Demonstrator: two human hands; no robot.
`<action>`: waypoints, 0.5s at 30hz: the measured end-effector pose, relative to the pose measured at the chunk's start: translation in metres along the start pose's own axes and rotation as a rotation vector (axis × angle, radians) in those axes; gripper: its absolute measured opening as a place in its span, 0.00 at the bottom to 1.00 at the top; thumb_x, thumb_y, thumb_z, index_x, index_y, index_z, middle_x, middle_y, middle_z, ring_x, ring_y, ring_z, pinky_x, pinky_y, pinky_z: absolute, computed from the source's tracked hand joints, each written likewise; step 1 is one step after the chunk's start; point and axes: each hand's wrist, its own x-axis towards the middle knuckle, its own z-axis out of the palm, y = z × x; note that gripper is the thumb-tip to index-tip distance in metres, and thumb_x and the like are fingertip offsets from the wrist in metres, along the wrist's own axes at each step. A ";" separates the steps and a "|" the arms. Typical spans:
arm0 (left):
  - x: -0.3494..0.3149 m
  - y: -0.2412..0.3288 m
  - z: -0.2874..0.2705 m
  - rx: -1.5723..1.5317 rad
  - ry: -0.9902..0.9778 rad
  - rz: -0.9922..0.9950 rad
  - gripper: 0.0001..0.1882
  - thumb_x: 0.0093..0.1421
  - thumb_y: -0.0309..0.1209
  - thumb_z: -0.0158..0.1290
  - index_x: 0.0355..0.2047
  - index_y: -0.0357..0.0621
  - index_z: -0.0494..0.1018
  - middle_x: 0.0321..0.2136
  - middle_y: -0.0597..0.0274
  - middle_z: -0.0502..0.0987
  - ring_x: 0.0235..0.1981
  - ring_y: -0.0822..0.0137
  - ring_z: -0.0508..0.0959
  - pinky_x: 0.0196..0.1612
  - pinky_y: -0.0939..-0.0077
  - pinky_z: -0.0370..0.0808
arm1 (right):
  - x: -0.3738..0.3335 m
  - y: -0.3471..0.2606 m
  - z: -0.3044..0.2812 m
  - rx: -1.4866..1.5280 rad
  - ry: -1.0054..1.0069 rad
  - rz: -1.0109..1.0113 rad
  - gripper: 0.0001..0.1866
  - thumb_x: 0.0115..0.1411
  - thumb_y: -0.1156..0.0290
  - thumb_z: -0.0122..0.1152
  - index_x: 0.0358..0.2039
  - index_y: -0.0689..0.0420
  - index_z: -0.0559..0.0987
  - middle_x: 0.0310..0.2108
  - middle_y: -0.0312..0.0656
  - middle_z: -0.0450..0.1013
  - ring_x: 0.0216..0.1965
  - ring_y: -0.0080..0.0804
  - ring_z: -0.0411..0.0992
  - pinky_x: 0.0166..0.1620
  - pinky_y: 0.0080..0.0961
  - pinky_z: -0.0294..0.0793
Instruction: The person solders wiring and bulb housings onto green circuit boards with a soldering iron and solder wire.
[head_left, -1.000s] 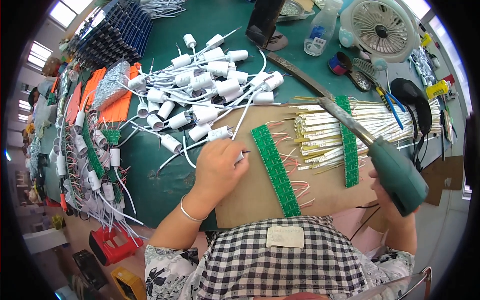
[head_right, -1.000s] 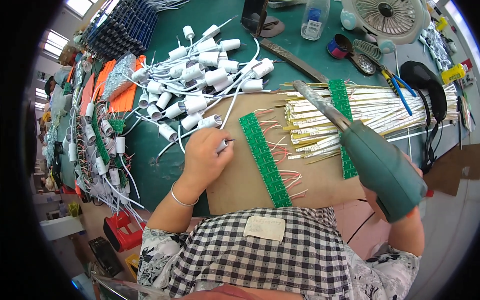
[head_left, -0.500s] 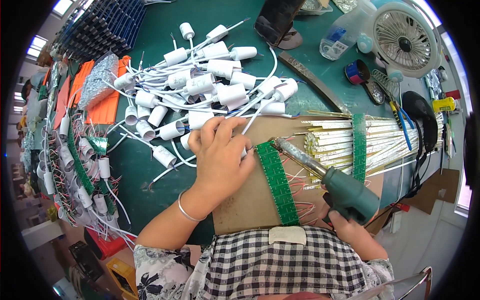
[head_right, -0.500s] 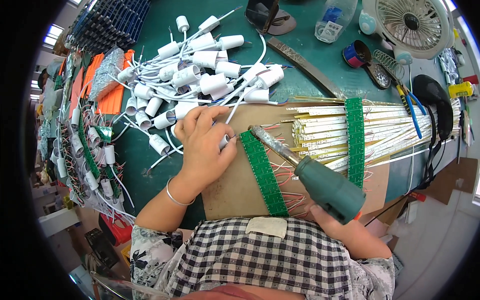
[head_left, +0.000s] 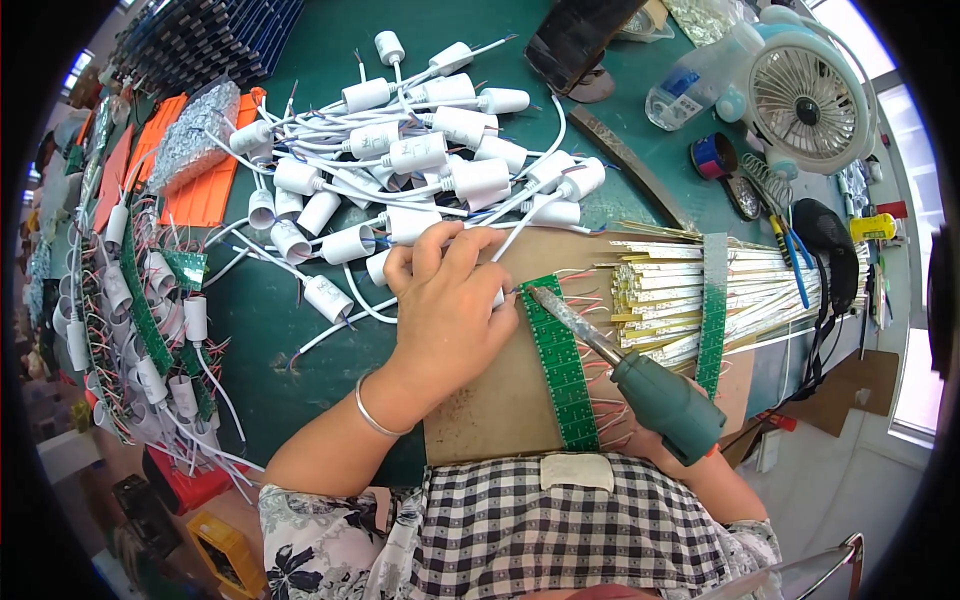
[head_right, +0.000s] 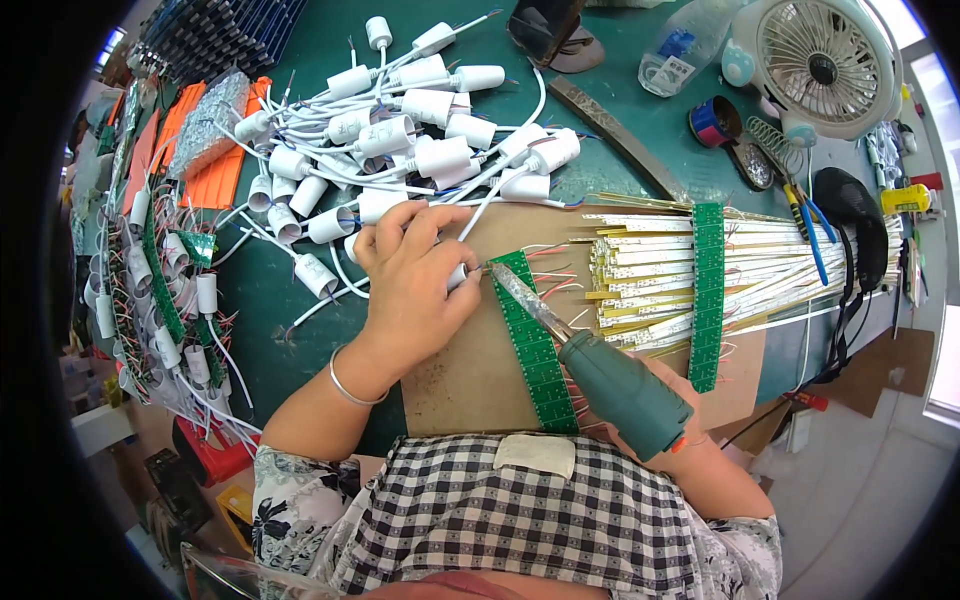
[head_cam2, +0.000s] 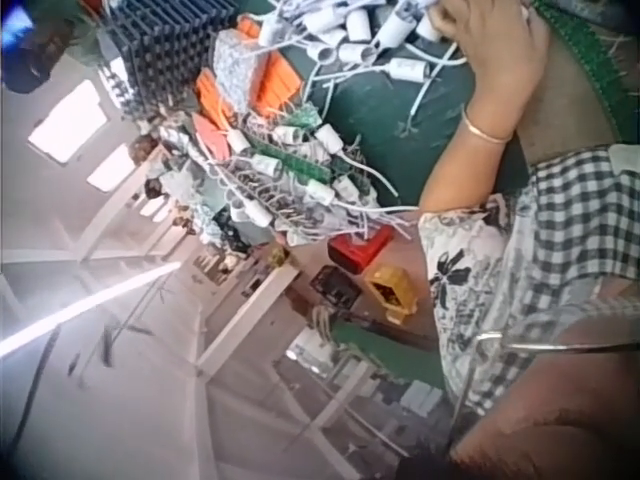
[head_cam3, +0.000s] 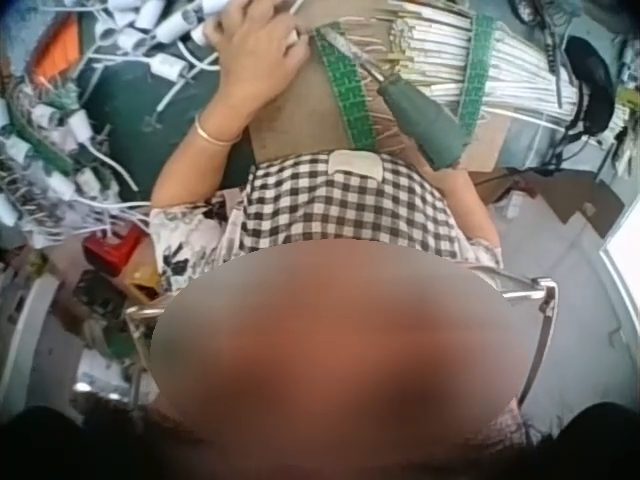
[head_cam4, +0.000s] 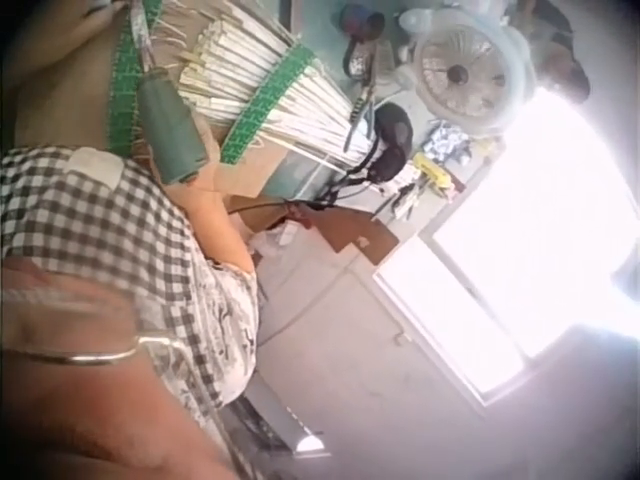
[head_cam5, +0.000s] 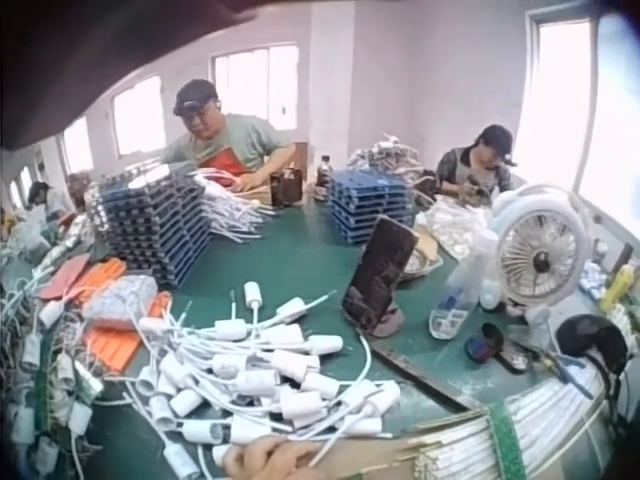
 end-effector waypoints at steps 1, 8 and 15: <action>0.000 0.001 -0.001 -0.005 0.009 0.007 0.05 0.40 0.27 0.55 0.21 0.47 0.72 0.45 0.67 0.69 0.51 0.59 0.62 0.48 0.57 0.51 | 0.000 -0.001 0.000 0.050 0.028 0.022 0.18 0.45 0.72 0.61 0.40 0.59 0.76 0.39 0.42 0.74 0.42 0.39 0.73 0.49 0.29 0.71; 0.000 -0.001 0.003 -0.009 0.029 0.010 0.06 0.39 0.27 0.56 0.21 0.49 0.72 0.45 0.69 0.70 0.51 0.59 0.62 0.48 0.58 0.51 | -0.005 0.007 0.004 -0.066 -0.052 -0.011 0.21 0.46 0.71 0.61 0.43 0.59 0.74 0.40 0.42 0.74 0.43 0.37 0.72 0.49 0.29 0.71; 0.001 0.000 0.003 0.001 0.041 0.006 0.07 0.38 0.27 0.56 0.20 0.48 0.71 0.44 0.69 0.70 0.50 0.59 0.62 0.48 0.58 0.51 | -0.003 0.004 0.004 -0.053 -0.044 0.012 0.23 0.46 0.70 0.62 0.45 0.60 0.73 0.41 0.42 0.74 0.42 0.37 0.73 0.47 0.27 0.72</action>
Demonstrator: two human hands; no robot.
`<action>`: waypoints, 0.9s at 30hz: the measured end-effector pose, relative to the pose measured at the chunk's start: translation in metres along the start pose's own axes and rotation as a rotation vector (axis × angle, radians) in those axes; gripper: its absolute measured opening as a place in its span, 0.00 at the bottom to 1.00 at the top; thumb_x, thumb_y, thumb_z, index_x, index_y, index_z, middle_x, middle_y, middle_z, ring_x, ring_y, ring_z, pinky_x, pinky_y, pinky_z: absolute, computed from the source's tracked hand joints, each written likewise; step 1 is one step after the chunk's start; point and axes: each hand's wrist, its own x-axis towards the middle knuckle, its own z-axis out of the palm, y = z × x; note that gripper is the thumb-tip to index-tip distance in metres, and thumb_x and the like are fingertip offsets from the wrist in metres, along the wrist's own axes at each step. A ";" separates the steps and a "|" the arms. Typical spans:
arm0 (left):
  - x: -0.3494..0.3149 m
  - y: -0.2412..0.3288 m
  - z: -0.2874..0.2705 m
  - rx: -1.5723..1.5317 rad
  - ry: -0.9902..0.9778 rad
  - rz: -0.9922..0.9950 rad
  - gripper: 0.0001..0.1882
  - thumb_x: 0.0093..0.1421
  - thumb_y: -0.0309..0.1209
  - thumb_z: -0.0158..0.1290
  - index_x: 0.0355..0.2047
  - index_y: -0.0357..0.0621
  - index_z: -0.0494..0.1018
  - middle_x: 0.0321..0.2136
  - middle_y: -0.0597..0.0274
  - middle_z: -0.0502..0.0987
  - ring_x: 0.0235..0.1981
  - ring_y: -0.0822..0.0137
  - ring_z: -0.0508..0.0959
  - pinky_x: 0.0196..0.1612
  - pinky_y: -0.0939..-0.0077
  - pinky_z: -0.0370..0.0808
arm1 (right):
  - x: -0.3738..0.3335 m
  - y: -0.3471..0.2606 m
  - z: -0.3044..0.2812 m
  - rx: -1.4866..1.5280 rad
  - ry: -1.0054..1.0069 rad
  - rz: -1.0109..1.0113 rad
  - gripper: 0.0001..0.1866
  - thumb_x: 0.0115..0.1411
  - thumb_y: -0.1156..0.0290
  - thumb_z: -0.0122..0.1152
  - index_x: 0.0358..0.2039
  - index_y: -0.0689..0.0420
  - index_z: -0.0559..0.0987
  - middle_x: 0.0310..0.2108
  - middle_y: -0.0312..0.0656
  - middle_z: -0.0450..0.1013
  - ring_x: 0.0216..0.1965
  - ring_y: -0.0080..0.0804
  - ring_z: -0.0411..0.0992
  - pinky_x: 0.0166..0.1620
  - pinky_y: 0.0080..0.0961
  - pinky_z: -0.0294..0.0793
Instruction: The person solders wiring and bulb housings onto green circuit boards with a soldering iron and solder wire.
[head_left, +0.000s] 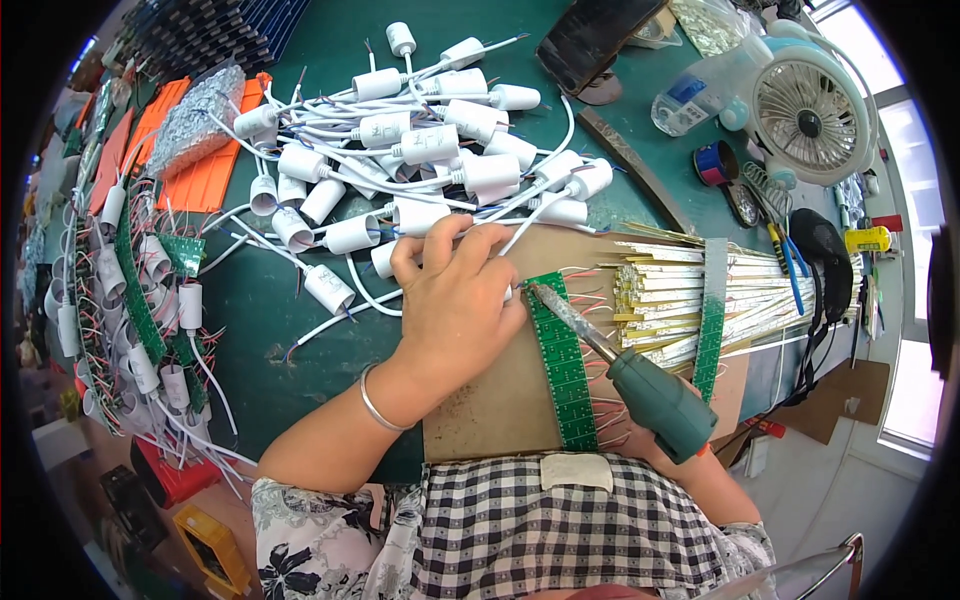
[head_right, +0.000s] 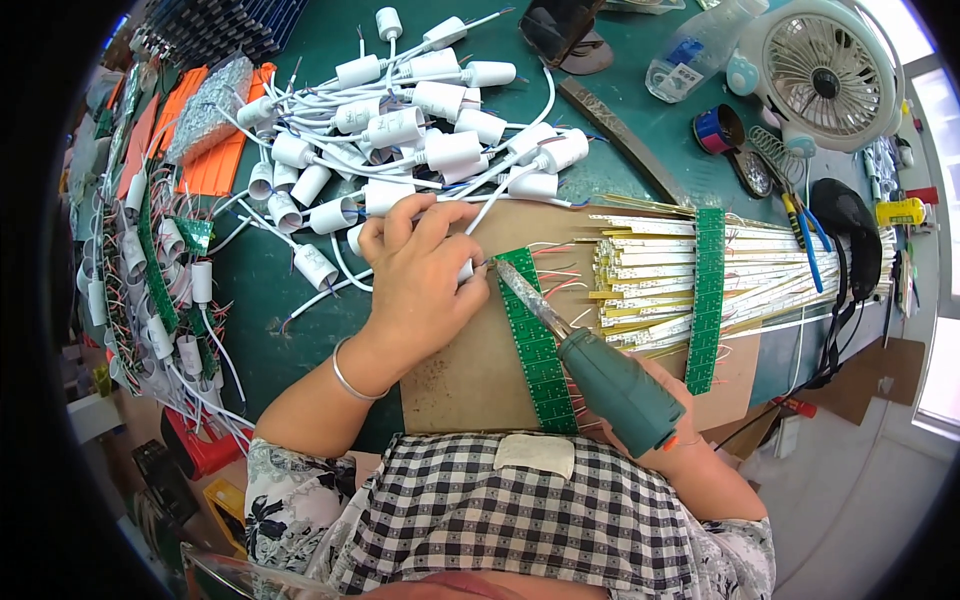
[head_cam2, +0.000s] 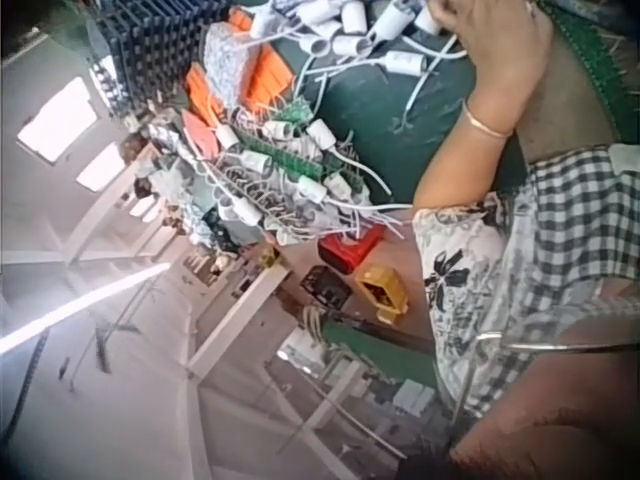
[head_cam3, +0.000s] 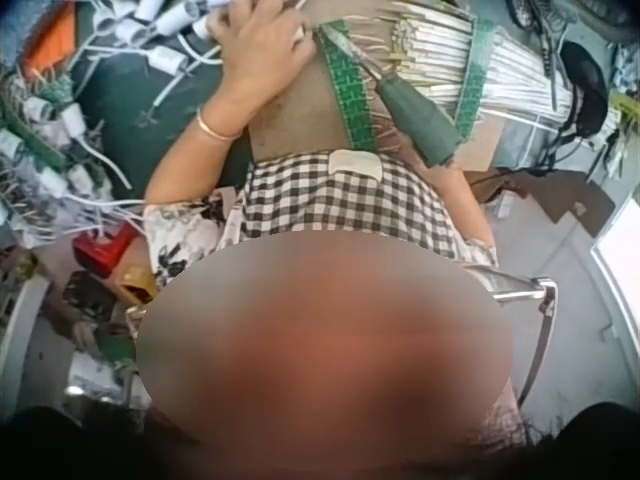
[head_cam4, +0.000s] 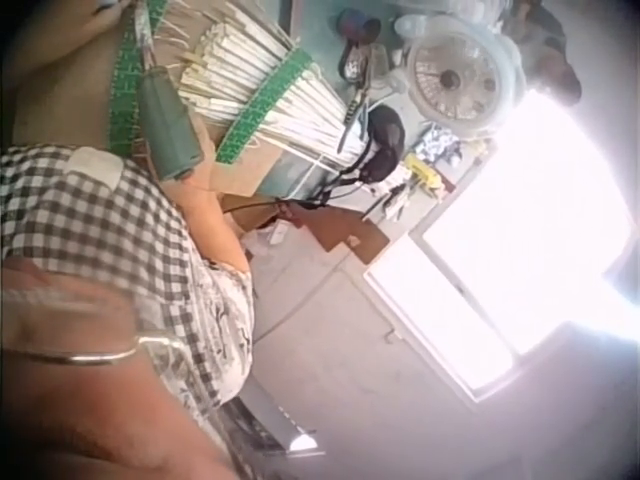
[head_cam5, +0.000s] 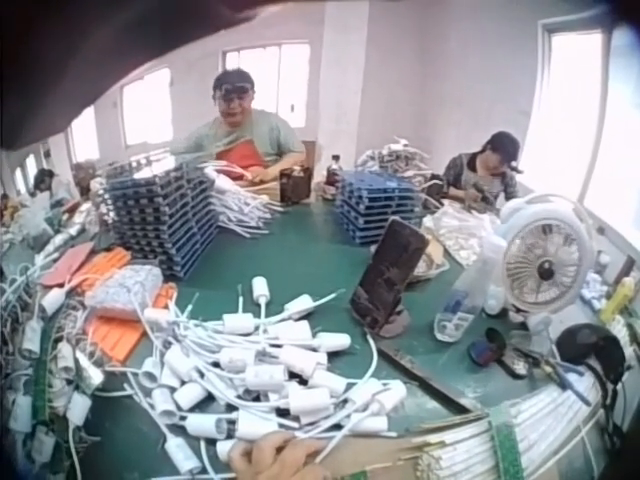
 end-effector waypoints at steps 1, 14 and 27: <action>0.000 0.000 0.000 0.000 0.002 0.001 0.07 0.38 0.27 0.56 0.20 0.48 0.71 0.44 0.69 0.71 0.50 0.59 0.62 0.48 0.58 0.51 | 0.002 -0.002 -0.001 0.017 -0.007 0.017 0.23 0.46 0.70 0.63 0.45 0.60 0.72 0.40 0.42 0.74 0.42 0.36 0.73 0.47 0.26 0.72; 0.000 0.001 0.001 0.028 0.013 0.007 0.07 0.38 0.28 0.57 0.21 0.48 0.71 0.43 0.71 0.71 0.50 0.60 0.63 0.48 0.59 0.51 | -0.014 -0.001 0.004 0.191 0.094 0.224 0.15 0.44 0.76 0.60 0.36 0.57 0.77 0.36 0.44 0.74 0.39 0.43 0.73 0.43 0.33 0.73; 0.001 0.001 0.000 0.023 0.010 0.010 0.06 0.39 0.28 0.56 0.21 0.47 0.72 0.42 0.70 0.71 0.49 0.59 0.63 0.48 0.58 0.52 | -0.006 0.000 0.000 0.119 0.056 0.013 0.14 0.55 0.77 0.52 0.44 0.64 0.71 0.25 0.41 0.71 0.26 0.29 0.72 0.32 0.26 0.73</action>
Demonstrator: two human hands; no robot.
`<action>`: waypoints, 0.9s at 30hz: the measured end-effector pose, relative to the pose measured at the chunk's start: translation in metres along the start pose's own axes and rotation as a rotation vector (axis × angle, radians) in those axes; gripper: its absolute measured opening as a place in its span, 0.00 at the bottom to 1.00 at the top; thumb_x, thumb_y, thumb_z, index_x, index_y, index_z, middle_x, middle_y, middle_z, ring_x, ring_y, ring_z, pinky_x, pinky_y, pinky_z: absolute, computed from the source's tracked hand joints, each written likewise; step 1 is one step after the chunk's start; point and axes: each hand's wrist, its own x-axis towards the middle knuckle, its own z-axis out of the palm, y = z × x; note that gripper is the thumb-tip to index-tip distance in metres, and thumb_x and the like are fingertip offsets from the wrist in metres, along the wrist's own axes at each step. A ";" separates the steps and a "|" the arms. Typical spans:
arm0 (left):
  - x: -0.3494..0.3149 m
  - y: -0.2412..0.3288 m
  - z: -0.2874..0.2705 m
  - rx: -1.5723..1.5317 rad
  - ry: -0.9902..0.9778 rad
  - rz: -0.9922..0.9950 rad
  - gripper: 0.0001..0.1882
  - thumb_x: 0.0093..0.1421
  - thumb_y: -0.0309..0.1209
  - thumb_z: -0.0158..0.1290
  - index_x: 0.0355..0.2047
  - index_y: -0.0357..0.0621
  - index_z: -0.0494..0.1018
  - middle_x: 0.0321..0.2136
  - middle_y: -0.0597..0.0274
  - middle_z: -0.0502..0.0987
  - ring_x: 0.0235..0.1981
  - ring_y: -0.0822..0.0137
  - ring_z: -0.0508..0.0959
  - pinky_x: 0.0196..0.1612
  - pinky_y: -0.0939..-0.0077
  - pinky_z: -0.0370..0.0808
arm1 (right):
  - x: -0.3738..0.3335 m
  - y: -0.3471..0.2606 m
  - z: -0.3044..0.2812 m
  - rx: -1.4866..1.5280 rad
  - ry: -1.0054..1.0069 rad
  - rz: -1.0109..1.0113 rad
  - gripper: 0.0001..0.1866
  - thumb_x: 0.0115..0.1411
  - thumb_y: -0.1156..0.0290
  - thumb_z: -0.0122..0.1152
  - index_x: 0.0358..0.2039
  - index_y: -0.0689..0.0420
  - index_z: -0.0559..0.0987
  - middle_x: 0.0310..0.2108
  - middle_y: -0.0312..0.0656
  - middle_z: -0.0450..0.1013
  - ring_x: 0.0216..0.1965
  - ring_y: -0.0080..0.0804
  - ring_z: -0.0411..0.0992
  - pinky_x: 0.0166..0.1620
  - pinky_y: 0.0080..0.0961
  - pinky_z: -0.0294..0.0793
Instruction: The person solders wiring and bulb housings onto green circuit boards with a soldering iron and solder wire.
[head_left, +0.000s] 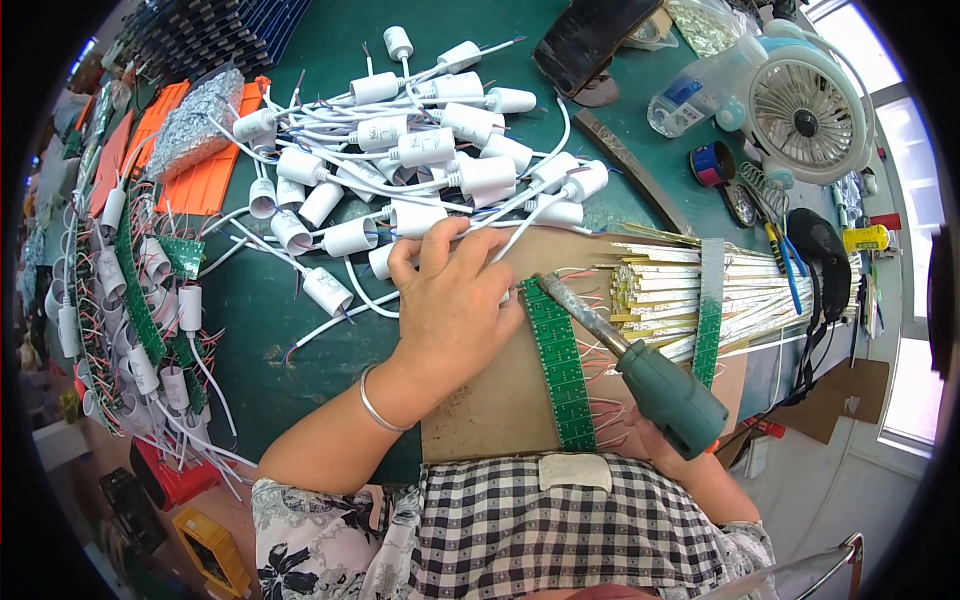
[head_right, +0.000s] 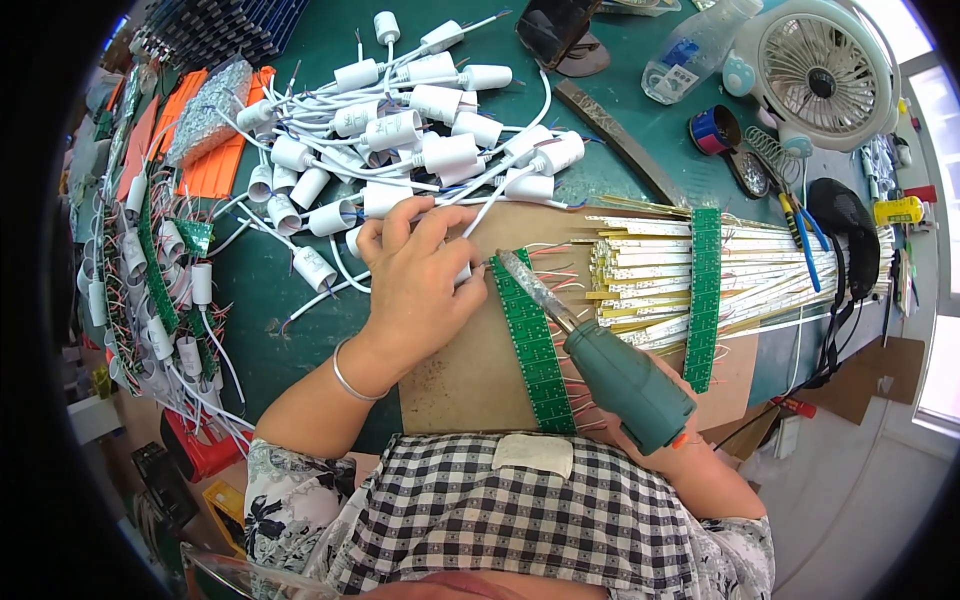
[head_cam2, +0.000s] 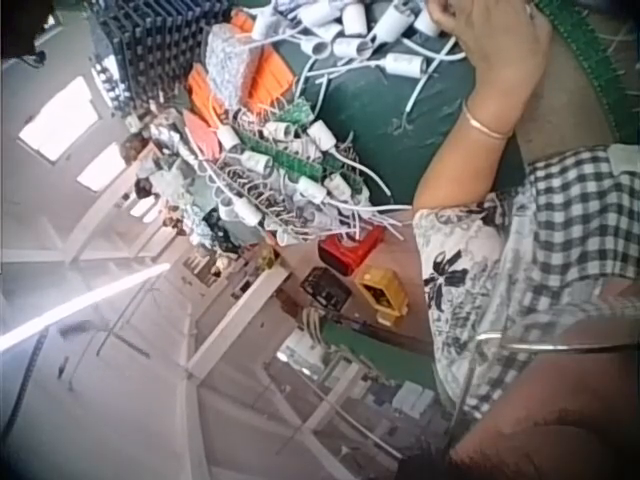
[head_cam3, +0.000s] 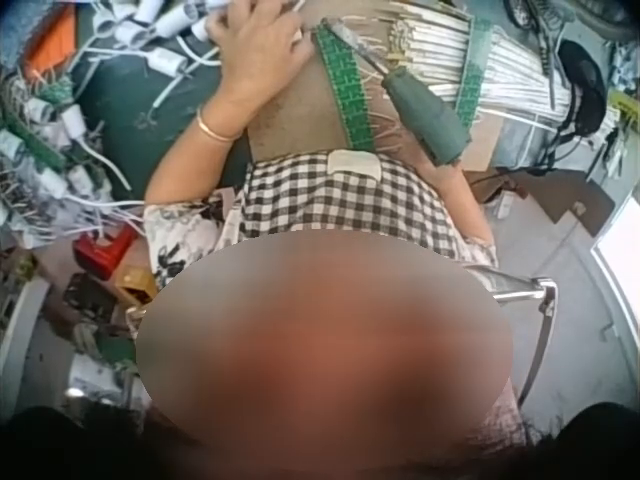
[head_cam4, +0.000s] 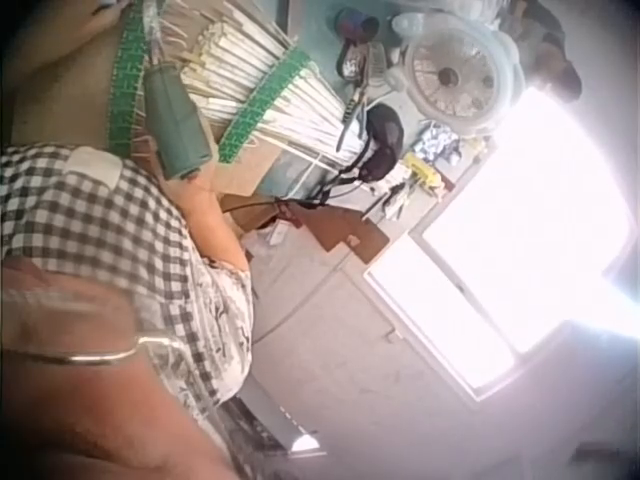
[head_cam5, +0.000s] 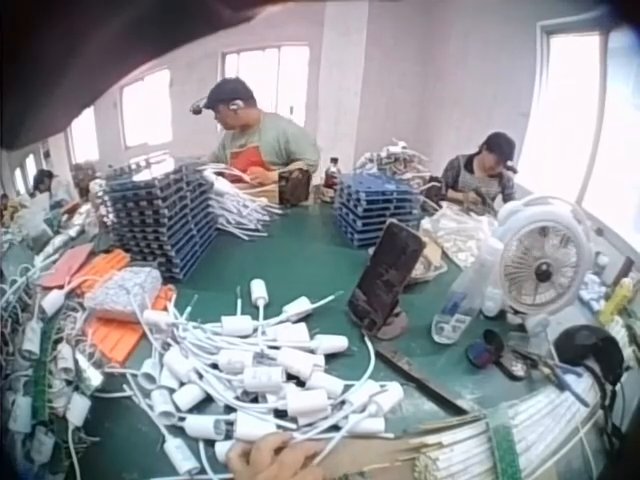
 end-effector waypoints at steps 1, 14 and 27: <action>0.000 0.000 0.000 0.000 0.006 0.007 0.06 0.39 0.28 0.56 0.20 0.47 0.72 0.42 0.70 0.72 0.49 0.59 0.63 0.48 0.58 0.52 | 0.001 -0.001 -0.001 -0.018 -0.004 -0.018 0.14 0.55 0.76 0.52 0.43 0.64 0.71 0.25 0.40 0.71 0.26 0.30 0.72 0.32 0.26 0.72; -0.002 -0.002 0.000 0.007 -0.019 0.029 0.06 0.40 0.29 0.57 0.21 0.48 0.73 0.44 0.70 0.71 0.49 0.59 0.63 0.49 0.57 0.52 | 0.004 -0.005 0.005 0.090 0.081 0.198 0.14 0.44 0.76 0.61 0.34 0.57 0.78 0.35 0.45 0.75 0.38 0.44 0.74 0.45 0.33 0.73; -0.005 0.000 -0.005 0.054 -0.006 0.165 0.12 0.40 0.26 0.59 0.28 0.47 0.71 0.41 0.62 0.69 0.43 0.59 0.66 0.43 0.66 0.62 | 0.021 -0.022 0.008 0.991 0.376 0.289 0.24 0.55 0.64 0.55 0.48 0.65 0.64 0.35 0.44 0.71 0.25 0.31 0.72 0.39 0.33 0.74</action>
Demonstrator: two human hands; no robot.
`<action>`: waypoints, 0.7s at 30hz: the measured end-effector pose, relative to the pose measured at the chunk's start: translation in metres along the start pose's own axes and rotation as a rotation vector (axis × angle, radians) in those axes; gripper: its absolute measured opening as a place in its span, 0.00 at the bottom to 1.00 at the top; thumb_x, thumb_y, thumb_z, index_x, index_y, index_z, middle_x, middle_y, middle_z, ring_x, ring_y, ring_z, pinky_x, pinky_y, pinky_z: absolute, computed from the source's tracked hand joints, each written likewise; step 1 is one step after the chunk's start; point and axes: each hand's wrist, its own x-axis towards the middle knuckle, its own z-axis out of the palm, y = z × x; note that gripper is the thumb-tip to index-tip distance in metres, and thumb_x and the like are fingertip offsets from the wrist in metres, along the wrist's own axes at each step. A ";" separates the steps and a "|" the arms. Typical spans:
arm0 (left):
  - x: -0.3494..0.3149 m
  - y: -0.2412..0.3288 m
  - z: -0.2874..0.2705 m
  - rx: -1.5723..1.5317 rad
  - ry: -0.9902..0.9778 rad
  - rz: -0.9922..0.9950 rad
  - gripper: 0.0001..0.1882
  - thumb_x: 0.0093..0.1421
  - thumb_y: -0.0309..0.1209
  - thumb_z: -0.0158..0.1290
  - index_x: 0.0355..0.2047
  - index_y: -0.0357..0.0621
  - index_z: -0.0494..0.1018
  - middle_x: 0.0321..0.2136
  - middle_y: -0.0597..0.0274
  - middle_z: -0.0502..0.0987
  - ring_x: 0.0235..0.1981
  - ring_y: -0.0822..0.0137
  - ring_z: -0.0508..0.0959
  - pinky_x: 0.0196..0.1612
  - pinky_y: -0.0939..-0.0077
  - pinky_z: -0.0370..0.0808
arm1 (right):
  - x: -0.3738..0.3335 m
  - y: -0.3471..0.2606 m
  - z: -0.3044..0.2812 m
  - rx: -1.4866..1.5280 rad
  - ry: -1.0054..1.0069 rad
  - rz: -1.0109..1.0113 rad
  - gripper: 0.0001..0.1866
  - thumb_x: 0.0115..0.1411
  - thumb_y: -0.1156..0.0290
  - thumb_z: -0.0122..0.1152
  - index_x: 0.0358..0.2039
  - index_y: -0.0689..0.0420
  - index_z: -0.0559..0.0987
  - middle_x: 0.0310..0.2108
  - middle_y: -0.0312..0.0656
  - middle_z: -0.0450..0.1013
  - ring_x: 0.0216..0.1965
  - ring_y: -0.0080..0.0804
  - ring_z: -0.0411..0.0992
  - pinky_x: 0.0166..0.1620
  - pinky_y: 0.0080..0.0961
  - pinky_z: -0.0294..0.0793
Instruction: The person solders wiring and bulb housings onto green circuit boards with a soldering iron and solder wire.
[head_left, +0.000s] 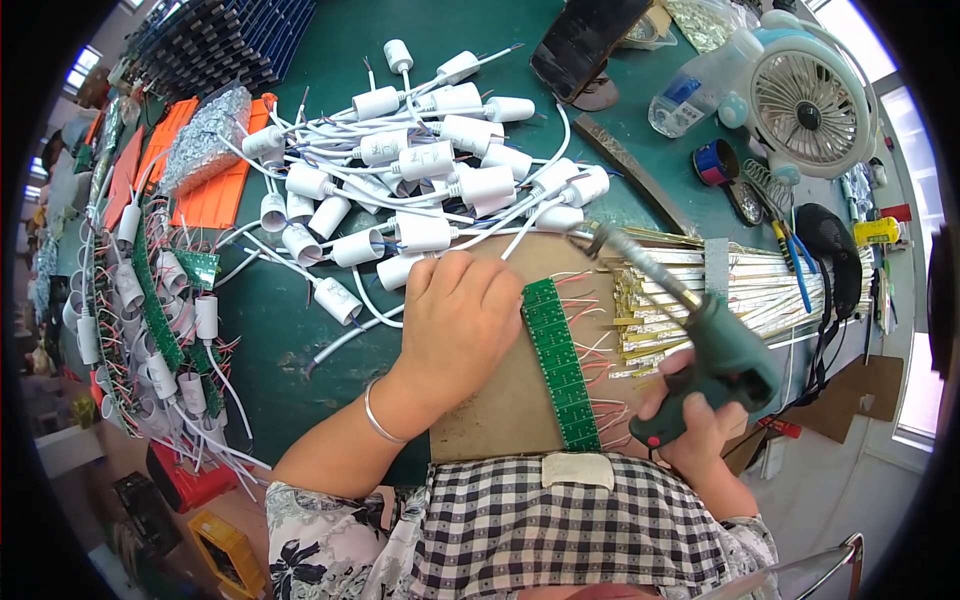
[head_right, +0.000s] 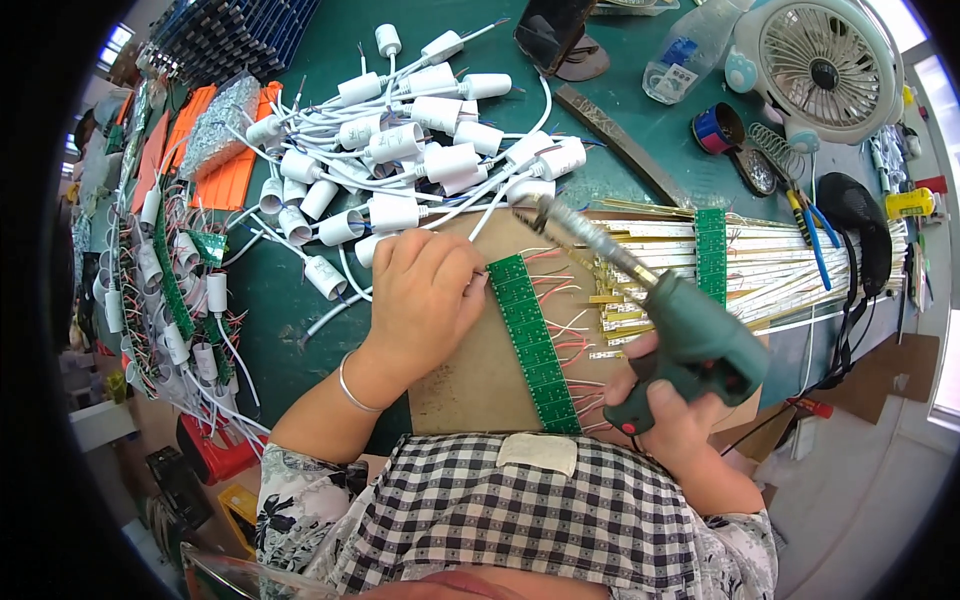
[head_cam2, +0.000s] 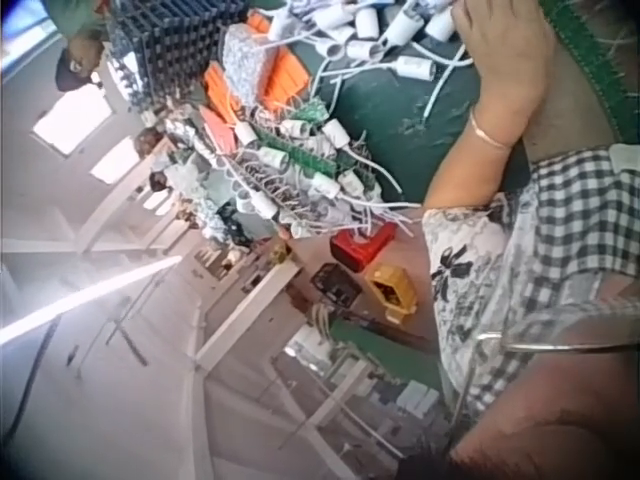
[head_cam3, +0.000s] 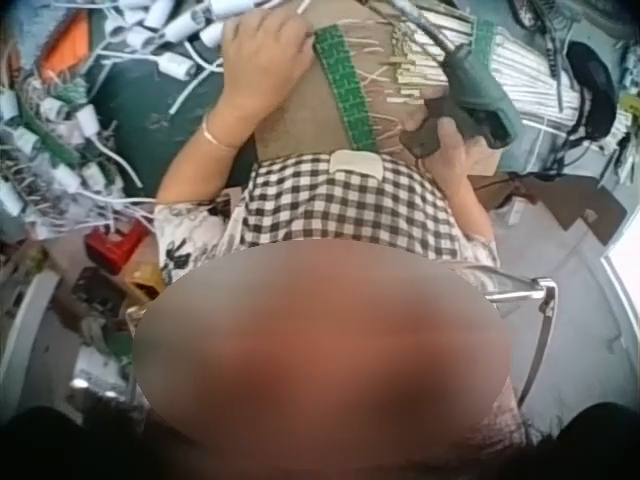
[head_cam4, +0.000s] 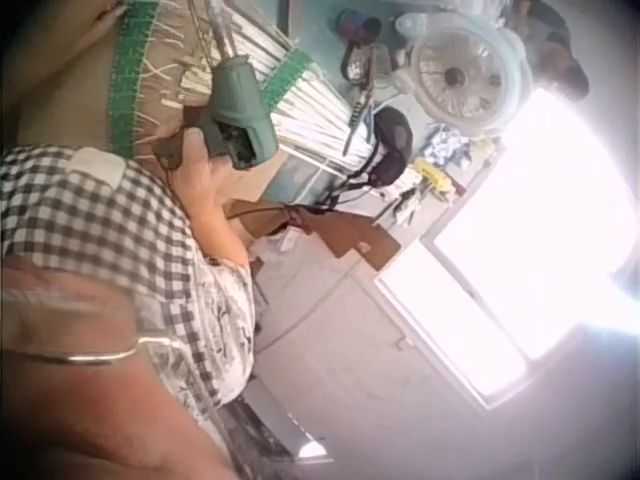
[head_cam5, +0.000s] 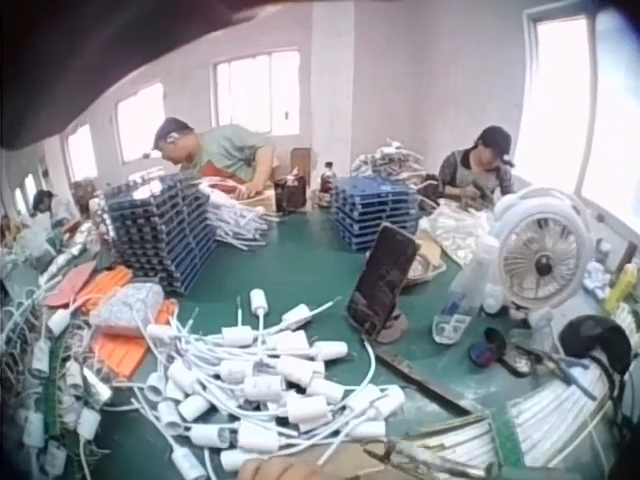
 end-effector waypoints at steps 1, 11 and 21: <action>0.003 0.002 -0.004 -0.078 0.013 -0.075 0.12 0.41 0.26 0.59 0.28 0.46 0.71 0.39 0.63 0.70 0.42 0.59 0.67 0.43 0.66 0.62 | 0.005 0.000 0.006 0.112 0.049 -0.050 0.24 0.55 0.64 0.56 0.47 0.65 0.64 0.36 0.44 0.70 0.24 0.31 0.73 0.42 0.36 0.74; 0.000 -0.012 -0.015 -0.188 -0.146 -0.109 0.12 0.42 0.30 0.60 0.30 0.48 0.74 0.42 0.62 0.69 0.43 0.59 0.66 0.47 0.64 0.59 | 0.018 0.023 0.016 0.471 -0.063 0.085 0.30 0.58 0.59 0.51 0.58 0.55 0.55 0.43 0.37 0.66 0.23 0.26 0.71 0.55 0.56 0.64; 0.002 -0.018 -0.026 -0.100 -0.150 -0.071 0.10 0.43 0.33 0.59 0.28 0.50 0.73 0.36 0.71 0.72 0.42 0.64 0.66 0.45 0.61 0.56 | 0.018 0.009 0.020 0.460 0.008 -0.010 0.28 0.57 0.62 0.54 0.52 0.62 0.58 0.42 0.43 0.66 0.24 0.31 0.72 0.50 0.53 0.70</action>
